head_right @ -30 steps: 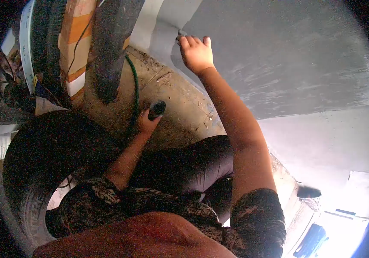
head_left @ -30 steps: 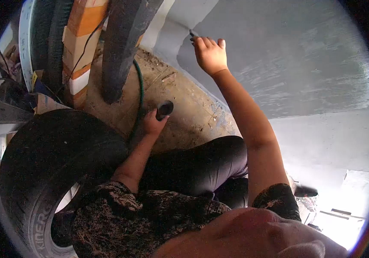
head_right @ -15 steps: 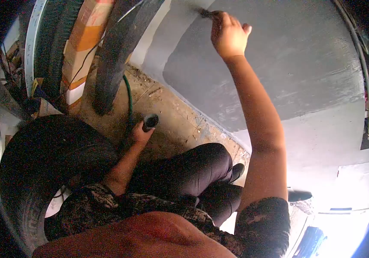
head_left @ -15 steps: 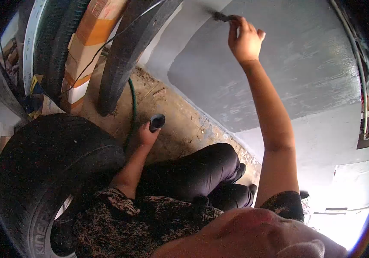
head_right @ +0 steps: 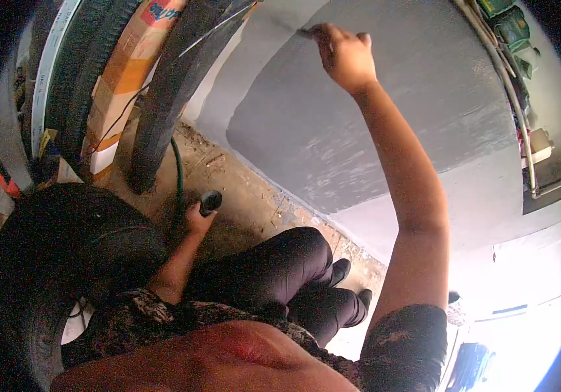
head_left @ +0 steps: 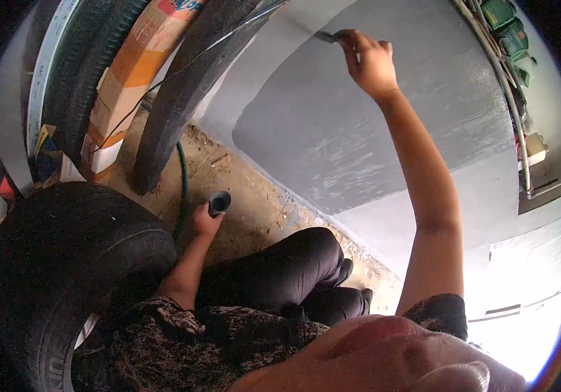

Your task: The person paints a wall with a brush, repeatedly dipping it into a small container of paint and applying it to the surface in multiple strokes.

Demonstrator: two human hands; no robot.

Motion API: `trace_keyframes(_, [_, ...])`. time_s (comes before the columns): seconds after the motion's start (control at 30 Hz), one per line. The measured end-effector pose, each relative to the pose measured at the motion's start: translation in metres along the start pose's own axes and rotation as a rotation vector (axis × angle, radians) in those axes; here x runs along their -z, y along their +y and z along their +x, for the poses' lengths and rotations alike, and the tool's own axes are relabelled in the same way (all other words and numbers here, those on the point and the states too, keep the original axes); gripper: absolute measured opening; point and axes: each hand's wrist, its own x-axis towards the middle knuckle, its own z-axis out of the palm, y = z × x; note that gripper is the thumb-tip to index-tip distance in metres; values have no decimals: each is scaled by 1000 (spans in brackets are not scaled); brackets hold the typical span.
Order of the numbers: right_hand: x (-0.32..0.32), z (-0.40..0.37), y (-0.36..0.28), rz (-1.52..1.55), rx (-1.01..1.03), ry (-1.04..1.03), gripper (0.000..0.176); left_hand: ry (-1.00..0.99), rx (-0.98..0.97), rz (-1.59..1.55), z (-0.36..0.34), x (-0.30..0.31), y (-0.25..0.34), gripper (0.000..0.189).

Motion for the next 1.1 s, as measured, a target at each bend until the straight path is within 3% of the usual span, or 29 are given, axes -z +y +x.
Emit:
trace_keyframes(0.07, [0, -1, 8, 18, 44, -14, 19, 42, -44, -27, -1, -2, -3, 60])
trace_keyframes(0.2, [19, 21, 54, 27, -156, -2, 22, 76, -43, 33, -2, -9, -7, 60])
trace_keyframes(0.27, [44, 34, 59, 65, -114, 210, 17, 107, -36, 105, -6, 1, 4, 61])
trace_keyframes(0.37, [72, 54, 81, 106, -71, 312, 21, 40, 9, 41, -2, -4, -3, 62])
trace_keyframes(0.47, [106, 69, 50, -23, -284, 298, 21, 36, 20, 13, -3, 0, 2, 62])
trace_keyframes(0.57, [99, 73, 56, 161, -54, 368, 18, 64, -14, 28, -2, -5, -2, 59])
trace_keyframes(0.7, [67, 65, 69, 140, 13, 93, 21, 45, 0, -12, -1, -6, -4, 56])
trace_keyframes(0.83, [94, 78, 60, -78, -121, 156, 22, 21, 46, -8, -2, 4, 6, 53])
trace_keyframes(0.93, [102, 97, 113, -360, -238, 277, 22, 30, 38, 21, -1, 9, 12, 52])
trace_keyframes(1.0, [126, 103, 87, -216, -137, 381, 19, 33, 18, 23, -1, 3, 7, 51])
trace_keyframes(1.03, [136, 104, 75, -195, -205, 346, 21, 28, 10, 17, 0, 2, 5, 51])
trace_keyframes(1.1, [139, 106, 76, -154, -155, 368, 22, 55, -10, 24, 0, 2, 4, 50])
